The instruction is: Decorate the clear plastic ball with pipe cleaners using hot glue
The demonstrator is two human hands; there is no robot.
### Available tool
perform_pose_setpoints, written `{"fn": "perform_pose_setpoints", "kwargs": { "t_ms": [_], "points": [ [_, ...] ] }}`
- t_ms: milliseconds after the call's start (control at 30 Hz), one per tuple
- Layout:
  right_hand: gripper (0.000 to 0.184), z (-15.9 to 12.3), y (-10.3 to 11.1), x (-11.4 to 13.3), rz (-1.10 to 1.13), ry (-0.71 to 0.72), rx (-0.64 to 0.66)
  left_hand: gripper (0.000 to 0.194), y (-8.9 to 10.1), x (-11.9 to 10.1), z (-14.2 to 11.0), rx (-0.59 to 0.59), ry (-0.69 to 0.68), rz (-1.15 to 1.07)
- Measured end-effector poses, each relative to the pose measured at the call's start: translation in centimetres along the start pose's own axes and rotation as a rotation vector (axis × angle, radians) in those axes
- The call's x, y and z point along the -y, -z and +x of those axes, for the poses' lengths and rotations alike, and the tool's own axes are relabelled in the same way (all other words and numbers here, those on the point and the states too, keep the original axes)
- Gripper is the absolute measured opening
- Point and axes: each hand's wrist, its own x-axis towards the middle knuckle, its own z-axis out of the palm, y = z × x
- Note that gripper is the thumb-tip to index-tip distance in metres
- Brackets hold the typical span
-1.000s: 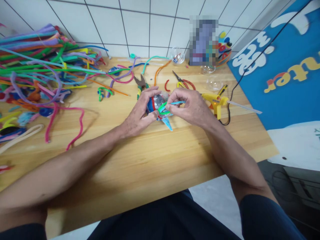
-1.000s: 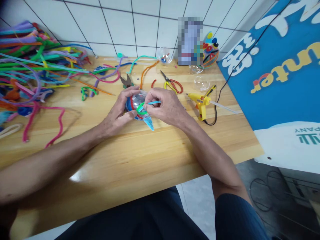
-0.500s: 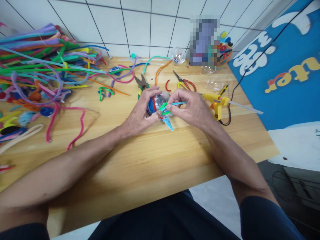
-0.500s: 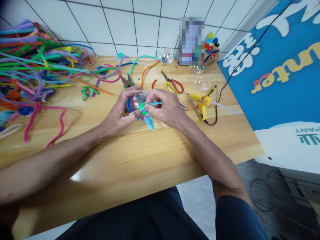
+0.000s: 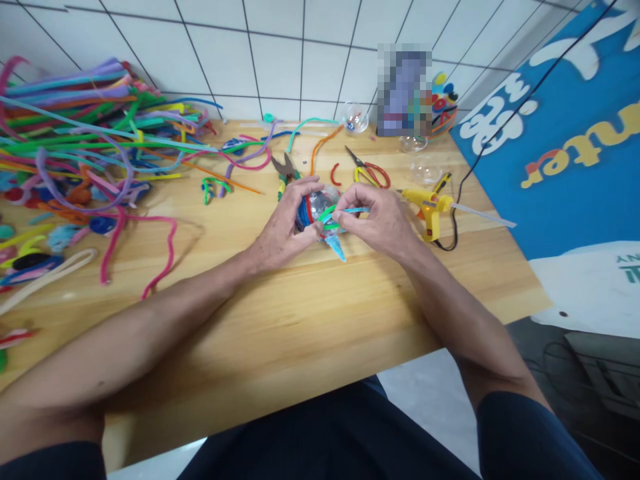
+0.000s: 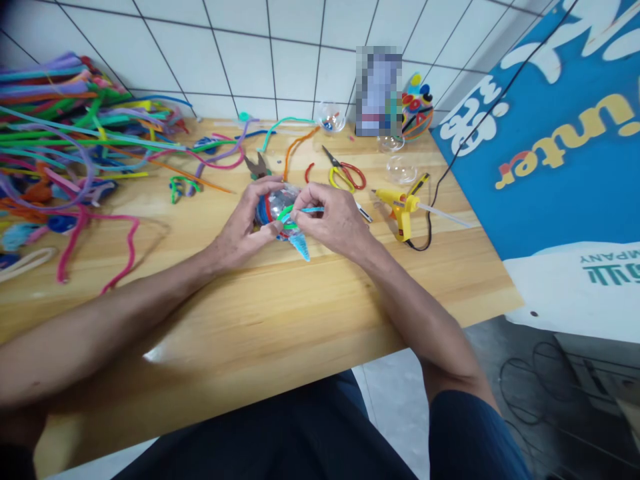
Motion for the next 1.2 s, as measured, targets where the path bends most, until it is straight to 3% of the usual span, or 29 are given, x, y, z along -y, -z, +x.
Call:
{"fn": "perform_pose_setpoints", "kwargs": {
  "t_ms": [1200],
  "points": [
    [0.003, -0.42, -0.12, -0.1, -0.016, -0.045, -0.034, 0.054, -0.04, -0.39, 0.2, 0.011, 0.018, 0.0]
  ]
}}
